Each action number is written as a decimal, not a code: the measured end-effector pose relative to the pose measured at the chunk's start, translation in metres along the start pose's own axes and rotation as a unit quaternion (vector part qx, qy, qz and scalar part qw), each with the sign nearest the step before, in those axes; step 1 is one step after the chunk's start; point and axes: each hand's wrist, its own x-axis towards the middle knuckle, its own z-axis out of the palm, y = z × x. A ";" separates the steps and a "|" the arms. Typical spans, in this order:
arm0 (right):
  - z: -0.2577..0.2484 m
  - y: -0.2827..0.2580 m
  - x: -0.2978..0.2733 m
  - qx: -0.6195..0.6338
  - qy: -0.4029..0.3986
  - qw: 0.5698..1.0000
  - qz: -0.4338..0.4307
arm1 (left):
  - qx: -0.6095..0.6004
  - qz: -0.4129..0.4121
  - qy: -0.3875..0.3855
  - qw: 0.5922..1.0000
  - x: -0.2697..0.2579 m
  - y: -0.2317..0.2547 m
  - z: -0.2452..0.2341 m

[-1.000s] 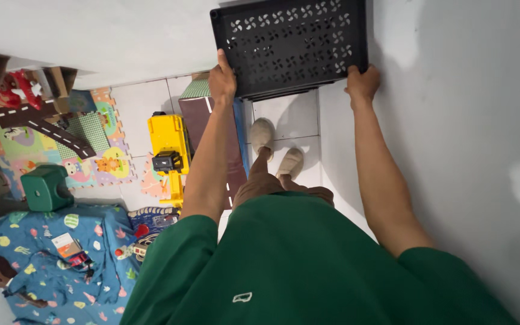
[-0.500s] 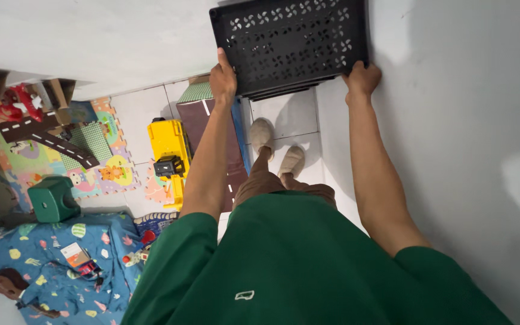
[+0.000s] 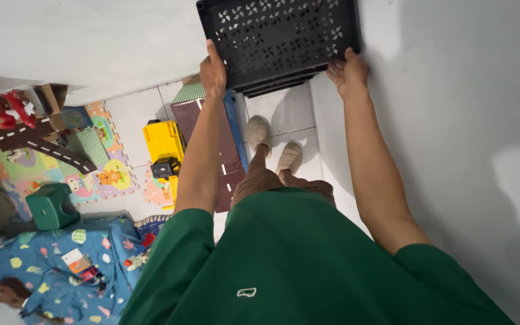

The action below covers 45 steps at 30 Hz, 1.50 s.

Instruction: The person assembles a black perforated metal shelf by inserting vertical poles into the trays and stacking them. They repeatedly adjust the alignment and secure the components by hand.

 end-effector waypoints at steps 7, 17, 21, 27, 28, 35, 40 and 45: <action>-0.009 -0.014 0.002 -0.086 -0.113 0.990 0.021 | -0.002 -0.009 -0.021 1.000 0.005 -0.001 -0.001; -0.065 0.036 -0.060 -0.050 -0.079 0.994 0.051 | -0.237 0.047 0.075 0.967 -0.061 -0.130 -0.002; -0.134 0.108 -0.107 -0.227 -0.039 0.970 0.081 | -0.273 -0.100 -0.058 0.955 -0.180 -0.223 -0.028; -0.268 0.186 -0.208 -0.758 -0.048 0.649 0.032 | -0.616 -0.351 -0.035 0.704 -0.351 -0.374 -0.119; -0.282 0.195 -0.221 -0.743 -0.019 0.667 0.058 | -0.587 -0.392 -0.001 0.709 -0.359 -0.382 -0.132; -0.335 0.205 -0.270 -0.731 -0.011 0.678 0.079 | -0.387 -0.384 0.110 0.831 -0.381 -0.409 -0.190; -0.333 0.232 -0.300 -0.574 0.020 0.816 0.064 | -0.268 -0.249 0.060 0.929 -0.374 -0.381 -0.193; -0.304 0.286 -0.333 -0.476 -0.057 0.878 0.021 | 0.056 -0.008 0.115 0.992 -0.377 -0.350 -0.196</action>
